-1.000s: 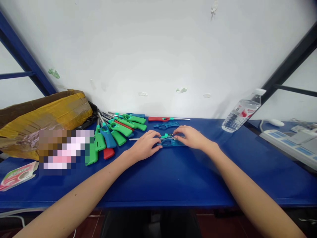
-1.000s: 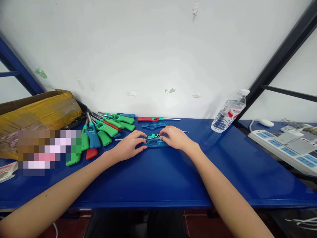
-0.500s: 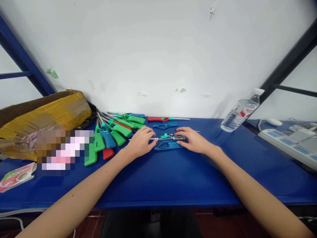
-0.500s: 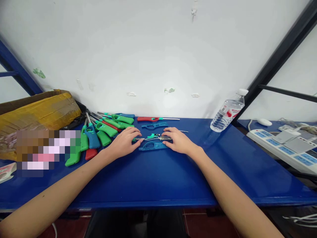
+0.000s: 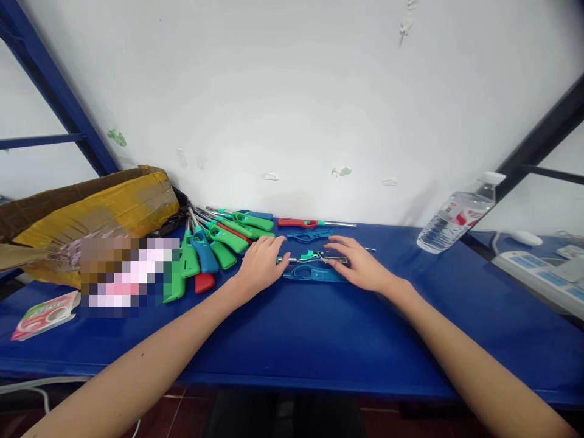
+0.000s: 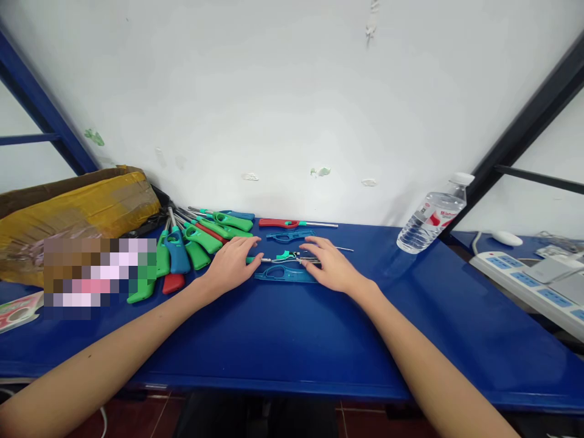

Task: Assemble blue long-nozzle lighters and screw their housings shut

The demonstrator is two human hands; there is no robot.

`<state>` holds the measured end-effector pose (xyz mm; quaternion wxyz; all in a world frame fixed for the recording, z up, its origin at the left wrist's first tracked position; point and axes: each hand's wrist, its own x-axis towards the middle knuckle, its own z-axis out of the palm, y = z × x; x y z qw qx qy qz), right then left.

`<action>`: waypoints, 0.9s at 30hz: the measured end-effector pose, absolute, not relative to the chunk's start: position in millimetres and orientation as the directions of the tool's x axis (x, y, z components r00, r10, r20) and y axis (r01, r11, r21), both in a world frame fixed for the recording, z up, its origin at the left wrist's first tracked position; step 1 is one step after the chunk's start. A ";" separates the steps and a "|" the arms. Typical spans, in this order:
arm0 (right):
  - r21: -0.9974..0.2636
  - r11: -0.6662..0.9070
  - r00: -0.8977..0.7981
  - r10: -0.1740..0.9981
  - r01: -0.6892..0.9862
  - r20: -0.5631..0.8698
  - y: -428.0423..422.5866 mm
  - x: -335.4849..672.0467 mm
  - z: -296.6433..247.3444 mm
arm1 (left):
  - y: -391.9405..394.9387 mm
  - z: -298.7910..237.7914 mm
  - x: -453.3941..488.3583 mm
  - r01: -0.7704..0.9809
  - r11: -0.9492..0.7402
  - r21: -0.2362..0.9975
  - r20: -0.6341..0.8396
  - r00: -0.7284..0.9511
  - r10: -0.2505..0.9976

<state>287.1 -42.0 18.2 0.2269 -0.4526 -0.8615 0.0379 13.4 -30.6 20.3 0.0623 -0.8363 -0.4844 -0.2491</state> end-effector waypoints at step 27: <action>-0.360 0.500 -0.274 0.808 0.788 0.522 -17.6 288.5 5.8 | -36.8 17.7 17.5 0.517 -0.844 0.144 0.434 0.734 0.523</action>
